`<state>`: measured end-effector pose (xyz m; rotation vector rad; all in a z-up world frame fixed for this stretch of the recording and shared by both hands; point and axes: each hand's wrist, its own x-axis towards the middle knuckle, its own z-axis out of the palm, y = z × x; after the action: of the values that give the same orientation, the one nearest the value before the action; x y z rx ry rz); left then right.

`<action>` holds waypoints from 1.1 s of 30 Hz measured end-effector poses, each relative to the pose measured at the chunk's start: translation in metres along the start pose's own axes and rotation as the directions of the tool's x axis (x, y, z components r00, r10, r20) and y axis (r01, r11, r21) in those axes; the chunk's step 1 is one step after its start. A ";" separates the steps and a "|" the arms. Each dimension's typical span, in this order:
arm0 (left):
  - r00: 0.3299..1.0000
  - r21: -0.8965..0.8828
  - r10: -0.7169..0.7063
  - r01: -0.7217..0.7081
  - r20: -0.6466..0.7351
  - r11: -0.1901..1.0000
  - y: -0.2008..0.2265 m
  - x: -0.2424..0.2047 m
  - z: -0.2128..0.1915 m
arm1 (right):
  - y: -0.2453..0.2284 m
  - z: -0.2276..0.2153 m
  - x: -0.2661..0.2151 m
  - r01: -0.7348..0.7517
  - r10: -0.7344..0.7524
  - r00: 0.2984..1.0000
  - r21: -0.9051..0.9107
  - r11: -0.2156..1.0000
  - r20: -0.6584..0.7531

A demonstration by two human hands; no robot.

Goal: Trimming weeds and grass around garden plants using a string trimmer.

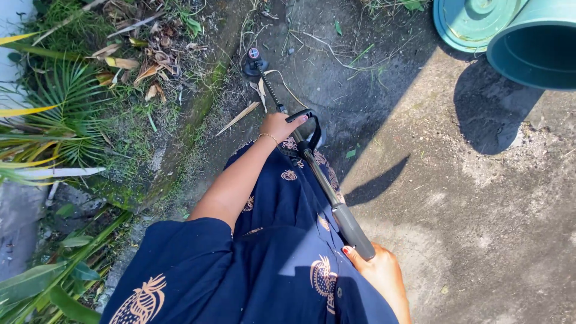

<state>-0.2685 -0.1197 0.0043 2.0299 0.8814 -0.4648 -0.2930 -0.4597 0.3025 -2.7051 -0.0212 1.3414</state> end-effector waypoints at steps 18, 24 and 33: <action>0.930 -0.167 -0.313 0.283 -0.195 0.944 -0.102 -0.163 0.105 | 0.090 0.006 -0.002 0.308 -0.270 0.946 -0.238 0.921 0.180; 0.842 -0.442 -0.509 0.393 -0.178 0.806 -0.151 -0.214 0.141 | 0.071 0.004 0.007 0.321 -0.228 0.935 -0.375 0.870 0.271; 0.490 -0.673 -0.718 0.307 -0.494 0.673 -0.232 -0.257 0.193 | 0.006 0.019 0.043 0.719 -0.612 0.678 -0.541 0.437 0.407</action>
<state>-0.6139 -0.2949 -0.0804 1.3462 1.9582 0.3311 -0.2819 -0.4609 0.2562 -2.4736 -1.7386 1.3863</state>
